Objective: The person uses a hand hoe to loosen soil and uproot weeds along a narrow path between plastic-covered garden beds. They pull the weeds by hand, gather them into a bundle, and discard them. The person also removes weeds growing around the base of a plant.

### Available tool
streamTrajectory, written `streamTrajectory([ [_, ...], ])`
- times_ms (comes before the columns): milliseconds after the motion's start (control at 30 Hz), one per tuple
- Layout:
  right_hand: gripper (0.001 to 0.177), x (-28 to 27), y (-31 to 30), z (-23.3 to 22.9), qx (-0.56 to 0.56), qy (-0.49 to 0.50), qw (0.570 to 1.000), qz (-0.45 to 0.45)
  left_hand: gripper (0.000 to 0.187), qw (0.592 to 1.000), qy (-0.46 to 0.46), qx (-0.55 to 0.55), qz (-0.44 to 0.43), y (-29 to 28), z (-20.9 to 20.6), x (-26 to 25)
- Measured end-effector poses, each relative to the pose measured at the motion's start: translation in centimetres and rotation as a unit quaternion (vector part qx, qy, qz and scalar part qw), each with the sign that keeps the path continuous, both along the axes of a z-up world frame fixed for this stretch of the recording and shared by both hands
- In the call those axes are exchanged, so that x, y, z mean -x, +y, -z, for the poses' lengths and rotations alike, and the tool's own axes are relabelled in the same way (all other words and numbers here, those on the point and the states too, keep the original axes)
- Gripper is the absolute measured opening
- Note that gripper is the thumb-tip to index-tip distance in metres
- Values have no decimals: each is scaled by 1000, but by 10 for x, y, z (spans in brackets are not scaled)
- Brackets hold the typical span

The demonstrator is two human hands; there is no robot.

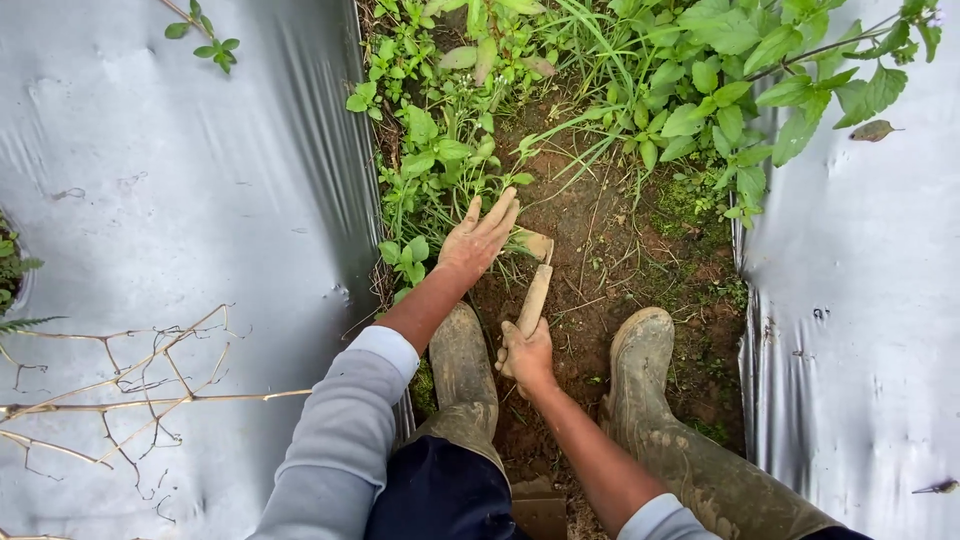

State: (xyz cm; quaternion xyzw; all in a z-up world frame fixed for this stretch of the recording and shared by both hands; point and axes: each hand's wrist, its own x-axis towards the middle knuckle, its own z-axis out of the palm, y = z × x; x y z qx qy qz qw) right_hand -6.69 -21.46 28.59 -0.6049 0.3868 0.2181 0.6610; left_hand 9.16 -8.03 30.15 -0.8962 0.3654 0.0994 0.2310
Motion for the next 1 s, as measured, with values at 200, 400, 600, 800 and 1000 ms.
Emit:
streamTrajectory([
  [200,28,-13,-7,14,19,-12,994,109,35,979,174,23,-102,15,-1,13],
  [400,27,-75,-10,21,-7,-49,980,193,15,938,174,111,-279,36,130,99],
  [600,30,-25,-16,-2,49,-4,998,-27,33,890,267,55,-364,28,89,100],
  [800,35,-55,-29,23,5,-40,989,145,53,898,235,84,-362,14,7,79],
  [1000,29,-1,-30,6,44,18,997,-54,26,893,214,132,-375,6,6,88],
])
